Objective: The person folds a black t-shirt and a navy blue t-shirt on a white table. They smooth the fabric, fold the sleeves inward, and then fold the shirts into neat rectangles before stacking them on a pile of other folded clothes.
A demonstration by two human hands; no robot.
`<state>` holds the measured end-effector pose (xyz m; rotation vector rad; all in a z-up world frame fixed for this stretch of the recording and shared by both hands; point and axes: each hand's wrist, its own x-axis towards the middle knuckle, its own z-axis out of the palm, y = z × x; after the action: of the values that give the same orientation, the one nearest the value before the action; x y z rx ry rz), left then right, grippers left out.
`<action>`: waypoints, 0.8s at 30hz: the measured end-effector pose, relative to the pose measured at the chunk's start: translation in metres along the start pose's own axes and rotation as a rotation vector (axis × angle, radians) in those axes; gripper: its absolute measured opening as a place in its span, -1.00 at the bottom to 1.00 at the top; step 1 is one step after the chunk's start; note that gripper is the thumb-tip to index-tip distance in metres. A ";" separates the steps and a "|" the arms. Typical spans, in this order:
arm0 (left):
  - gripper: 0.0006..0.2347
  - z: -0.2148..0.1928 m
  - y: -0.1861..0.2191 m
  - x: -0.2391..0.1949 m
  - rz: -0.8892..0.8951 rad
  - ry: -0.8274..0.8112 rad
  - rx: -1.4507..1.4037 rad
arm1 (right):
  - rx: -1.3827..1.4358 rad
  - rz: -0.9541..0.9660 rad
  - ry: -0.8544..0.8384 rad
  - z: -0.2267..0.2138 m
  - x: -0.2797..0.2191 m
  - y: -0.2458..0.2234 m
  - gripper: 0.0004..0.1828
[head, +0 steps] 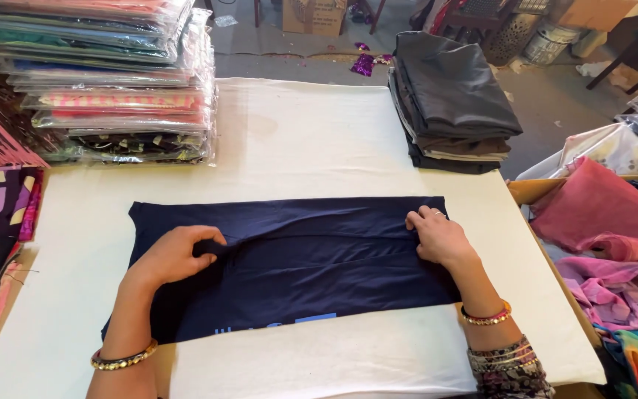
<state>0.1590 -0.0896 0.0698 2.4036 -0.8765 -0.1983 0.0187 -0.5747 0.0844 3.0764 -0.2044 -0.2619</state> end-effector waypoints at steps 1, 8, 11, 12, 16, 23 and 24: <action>-0.74 0.002 -0.003 -0.001 0.005 -0.082 -0.073 | -0.017 0.011 0.018 0.008 0.004 0.005 -0.51; -0.76 0.003 -0.005 -0.002 -0.303 -0.435 -0.295 | -0.018 0.076 0.193 0.020 0.011 0.030 -0.90; -0.81 0.001 -0.006 -0.001 -0.259 -0.297 -0.375 | 0.034 0.147 0.163 0.010 0.007 0.032 -0.92; -0.81 0.003 -0.005 0.000 -0.261 -0.295 -0.376 | 0.033 0.144 0.163 0.010 0.006 0.034 -0.92; -0.89 0.014 -0.008 0.010 -0.096 0.112 -0.067 | 0.035 0.095 0.190 0.012 0.006 0.031 -0.83; -0.53 0.063 -0.027 0.031 0.135 0.142 0.283 | 0.343 -0.567 0.432 -0.030 0.017 -0.139 -0.40; -0.53 0.065 -0.030 0.029 0.142 0.137 0.282 | 0.343 -0.559 0.432 -0.017 0.026 -0.164 -0.40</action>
<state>0.1771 -0.1197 0.0009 2.5602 -1.0649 0.1526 0.0680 -0.4154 0.0875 3.3448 0.7009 0.4735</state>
